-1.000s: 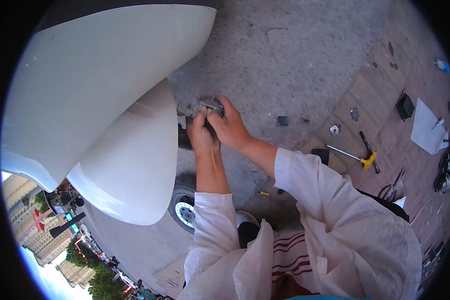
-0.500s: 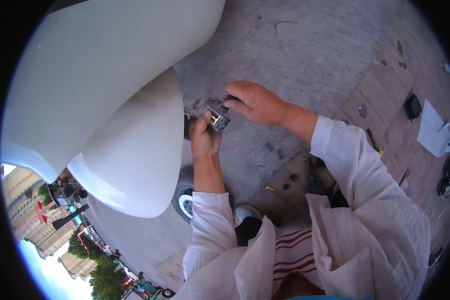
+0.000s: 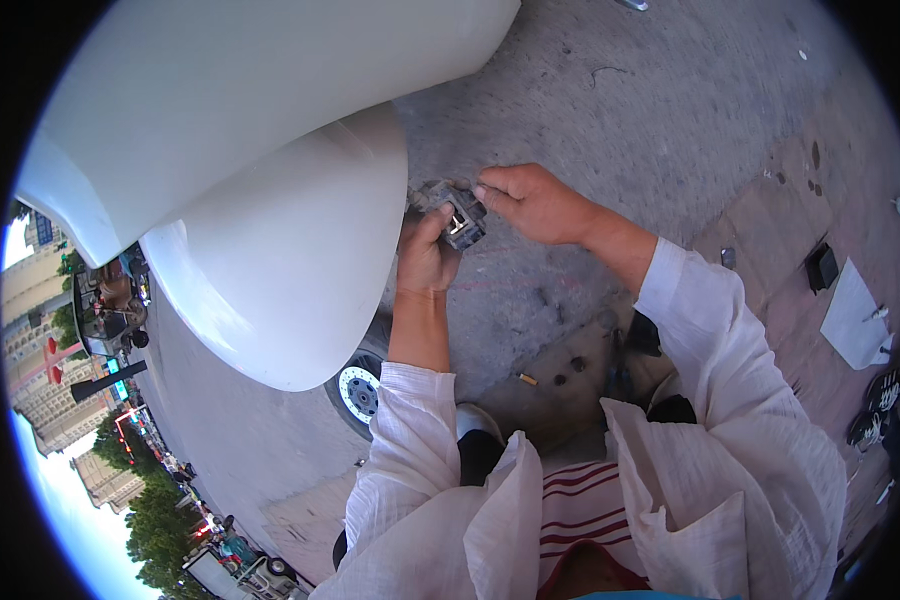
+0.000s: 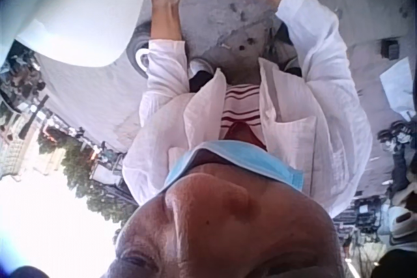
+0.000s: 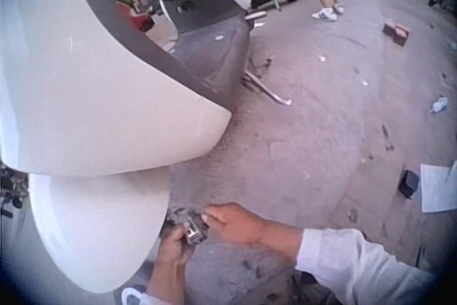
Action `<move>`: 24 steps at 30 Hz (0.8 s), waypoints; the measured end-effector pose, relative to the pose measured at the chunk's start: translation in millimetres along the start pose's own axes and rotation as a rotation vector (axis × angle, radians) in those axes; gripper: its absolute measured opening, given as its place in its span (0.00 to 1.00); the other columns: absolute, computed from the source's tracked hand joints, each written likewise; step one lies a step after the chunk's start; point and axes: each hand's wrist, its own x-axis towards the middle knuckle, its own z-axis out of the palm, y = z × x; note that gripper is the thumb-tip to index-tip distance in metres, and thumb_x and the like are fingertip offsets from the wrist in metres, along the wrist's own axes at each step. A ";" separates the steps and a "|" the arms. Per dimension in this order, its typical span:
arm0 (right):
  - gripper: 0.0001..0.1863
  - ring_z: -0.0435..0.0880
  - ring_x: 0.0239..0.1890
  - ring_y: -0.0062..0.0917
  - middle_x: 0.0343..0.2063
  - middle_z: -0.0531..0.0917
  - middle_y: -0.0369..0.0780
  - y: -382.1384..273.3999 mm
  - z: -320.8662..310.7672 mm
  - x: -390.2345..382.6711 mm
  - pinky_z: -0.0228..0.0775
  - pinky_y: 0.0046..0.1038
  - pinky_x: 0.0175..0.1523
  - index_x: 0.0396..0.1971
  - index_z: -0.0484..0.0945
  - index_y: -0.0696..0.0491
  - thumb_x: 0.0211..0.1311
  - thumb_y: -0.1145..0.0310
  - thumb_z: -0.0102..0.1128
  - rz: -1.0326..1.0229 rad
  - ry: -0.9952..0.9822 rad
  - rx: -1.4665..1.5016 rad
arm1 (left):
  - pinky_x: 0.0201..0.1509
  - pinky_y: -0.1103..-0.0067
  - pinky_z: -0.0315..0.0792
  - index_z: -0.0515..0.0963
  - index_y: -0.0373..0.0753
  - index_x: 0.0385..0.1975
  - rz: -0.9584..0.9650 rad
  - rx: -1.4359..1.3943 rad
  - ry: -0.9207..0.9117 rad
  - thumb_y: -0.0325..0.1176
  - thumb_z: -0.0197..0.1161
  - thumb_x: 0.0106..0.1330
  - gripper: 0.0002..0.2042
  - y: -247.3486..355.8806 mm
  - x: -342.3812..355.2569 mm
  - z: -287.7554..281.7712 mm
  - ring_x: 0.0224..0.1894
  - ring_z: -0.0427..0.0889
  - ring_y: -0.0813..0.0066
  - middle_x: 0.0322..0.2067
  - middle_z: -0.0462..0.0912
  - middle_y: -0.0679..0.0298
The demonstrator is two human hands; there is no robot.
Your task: The person repeatedly handles a scooter brake caliper, picking it up, turning it over, and manipulating small components with both hands. The person occasionally reaches for a screwdriver on the ground but continues to work primarily by hand on the caliper.
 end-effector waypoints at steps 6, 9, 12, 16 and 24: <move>0.18 0.66 0.24 0.18 0.19 0.70 0.34 -6.3 -4.4 6.2 0.62 0.26 0.32 0.24 0.71 0.57 0.70 0.59 0.50 0.197 -0.147 0.112 | 0.55 0.69 0.73 0.71 0.33 0.50 -0.040 0.019 0.044 0.32 0.57 0.65 0.16 2.0 -8.0 -5.3 0.46 0.79 0.68 0.44 0.79 0.60; 0.19 0.65 0.24 0.16 0.19 0.69 0.32 -8.3 1.7 3.3 0.61 0.24 0.32 0.23 0.71 0.56 0.71 0.58 0.49 0.190 -0.165 0.127 | 0.55 0.68 0.74 0.69 0.36 0.53 -0.199 -0.020 0.066 0.37 0.56 0.68 0.17 3.0 -15.0 -13.9 0.47 0.79 0.68 0.46 0.78 0.61; 0.18 0.65 0.25 0.16 0.19 0.68 0.32 -9.6 7.1 0.5 0.61 0.24 0.32 0.24 0.70 0.55 0.71 0.59 0.48 0.167 -0.177 0.167 | 0.55 0.66 0.75 0.68 0.39 0.55 -0.148 -0.029 0.062 0.42 0.54 0.71 0.19 1.2 -25.0 -15.4 0.49 0.78 0.68 0.47 0.77 0.61; 0.18 0.69 0.25 0.22 0.19 0.71 0.38 -23.1 9.9 -3.5 0.66 0.29 0.34 0.26 0.71 0.59 0.70 0.60 0.49 0.110 -0.173 0.126 | 0.55 0.65 0.75 0.68 0.38 0.54 -0.102 -0.166 0.041 0.40 0.54 0.70 0.18 0.4 -31.8 -14.3 0.50 0.79 0.66 0.48 0.77 0.60; 0.14 0.68 0.25 0.22 0.20 0.72 0.40 -47.2 11.4 -10.8 0.66 0.29 0.35 0.28 0.70 0.60 0.70 0.64 0.49 0.026 -0.162 -0.005 | 0.53 0.66 0.77 0.70 0.37 0.53 -0.057 -0.259 0.018 0.34 0.57 0.65 0.17 7.2 -45.4 2.5 0.49 0.79 0.65 0.47 0.78 0.59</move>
